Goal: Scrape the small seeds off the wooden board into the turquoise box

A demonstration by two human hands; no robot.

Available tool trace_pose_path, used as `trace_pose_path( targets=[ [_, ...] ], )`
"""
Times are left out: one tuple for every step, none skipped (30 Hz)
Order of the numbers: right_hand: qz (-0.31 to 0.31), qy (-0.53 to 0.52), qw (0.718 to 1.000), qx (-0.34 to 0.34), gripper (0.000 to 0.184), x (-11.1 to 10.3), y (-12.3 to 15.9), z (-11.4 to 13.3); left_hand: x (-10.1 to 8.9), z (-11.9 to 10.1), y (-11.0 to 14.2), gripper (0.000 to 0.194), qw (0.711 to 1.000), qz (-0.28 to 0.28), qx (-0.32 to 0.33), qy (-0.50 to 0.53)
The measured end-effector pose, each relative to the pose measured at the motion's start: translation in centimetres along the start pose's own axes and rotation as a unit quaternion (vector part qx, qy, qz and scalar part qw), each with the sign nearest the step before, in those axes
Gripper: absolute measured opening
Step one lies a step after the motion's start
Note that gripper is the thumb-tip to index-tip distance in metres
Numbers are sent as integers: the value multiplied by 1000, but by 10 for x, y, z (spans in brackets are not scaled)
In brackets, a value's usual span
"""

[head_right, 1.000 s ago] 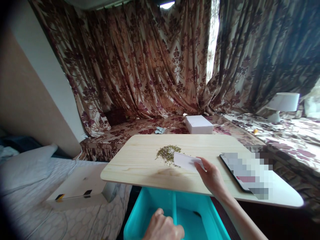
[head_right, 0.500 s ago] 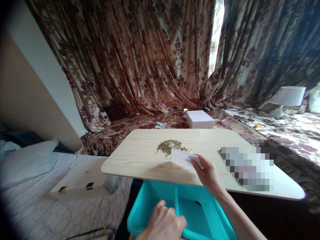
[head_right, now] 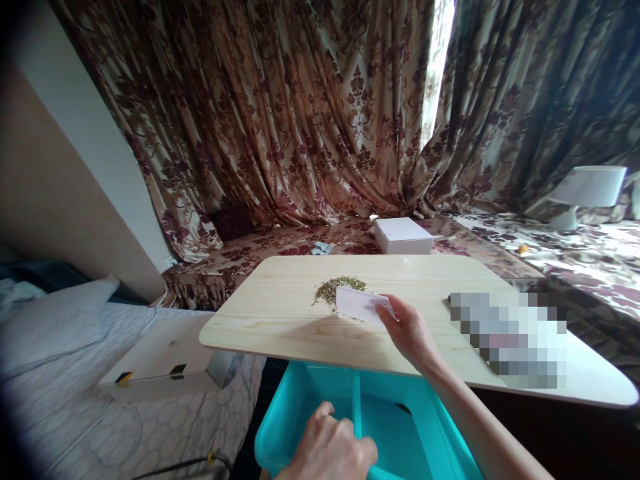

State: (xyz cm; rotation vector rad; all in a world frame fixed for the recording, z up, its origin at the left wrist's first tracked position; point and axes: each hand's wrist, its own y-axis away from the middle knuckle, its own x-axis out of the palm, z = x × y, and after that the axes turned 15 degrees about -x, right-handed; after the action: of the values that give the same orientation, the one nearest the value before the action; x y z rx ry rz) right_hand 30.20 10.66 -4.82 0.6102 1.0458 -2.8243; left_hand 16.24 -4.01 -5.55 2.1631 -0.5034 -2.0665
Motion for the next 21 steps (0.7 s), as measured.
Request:
trace_pose_path(
  targets=[
    [7,0,1000,-1,27,2,0,-1,1,1,-1,34,1000,-4,0,3],
    [15,-3,1000,-2,27,4,-1,-2,2,2,-1,32,1000,-7,1,7],
    [23,-9,1000,-2,27,5,0,-3,2,3,-2,31,1000,-8,1,9],
    [31,-14,999,-2,27,5,0,-3,0,4,-1,31,1000,-7,1,10],
    [36,-17,999,-2,28,5,1,-2,-2,5,-1,31,1000,-4,1,9],
    [36,-18,999,-2,28,4,1,-1,-4,6,0,31,1000,0,1,6],
    [32,-18,999,-1,29,2,2,1,-7,6,1,31,1000,4,1,2],
    [23,-16,1000,-1,29,-1,4,4,-9,6,2,32,1000,5,2,-2],
    [11,-12,1000,1,30,-4,5,6,-11,6,3,33,1000,4,2,-4],
    [0,-7,1000,2,30,-8,7,8,-13,6,4,32,1000,1,1,-8],
    [-9,-1,1000,3,30,-12,9,9,-15,5,5,32,1000,-3,1,-10],
    [-15,4,1000,6,29,-15,12,9,-16,5,6,31,1000,-7,2,-12],
    [-19,8,1000,10,29,-18,15,8,-18,5,6,31,1000,-7,3,-12],
    [-24,9,1000,14,30,-20,18,6,-19,7,7,31,1000,-2,4,-9],
    [-30,7,999,20,30,-22,20,3,-22,9,9,32,1000,7,4,-6],
    [-36,2,999,27,30,-23,23,-1,-24,12,10,33,1000,16,2,-1],
    [-40,-4,999,34,30,-23,25,-4,-27,16,13,33,1000,26,-3,5],
    [-40,-10,998,39,30,-23,27,-6,-30,21,16,32,999,36,-10,10],
    [-36,-14,998,42,29,-23,28,-8,-33,27,20,29,999,37,-21,15],
    [-31,-15,998,43,29,-23,29,-9,-36,33,24,27,999,35,-34,24],
    [-23,-12,999,43,28,-22,30,-8,-38,38,27,26,997,33,-55,32]
  ],
)
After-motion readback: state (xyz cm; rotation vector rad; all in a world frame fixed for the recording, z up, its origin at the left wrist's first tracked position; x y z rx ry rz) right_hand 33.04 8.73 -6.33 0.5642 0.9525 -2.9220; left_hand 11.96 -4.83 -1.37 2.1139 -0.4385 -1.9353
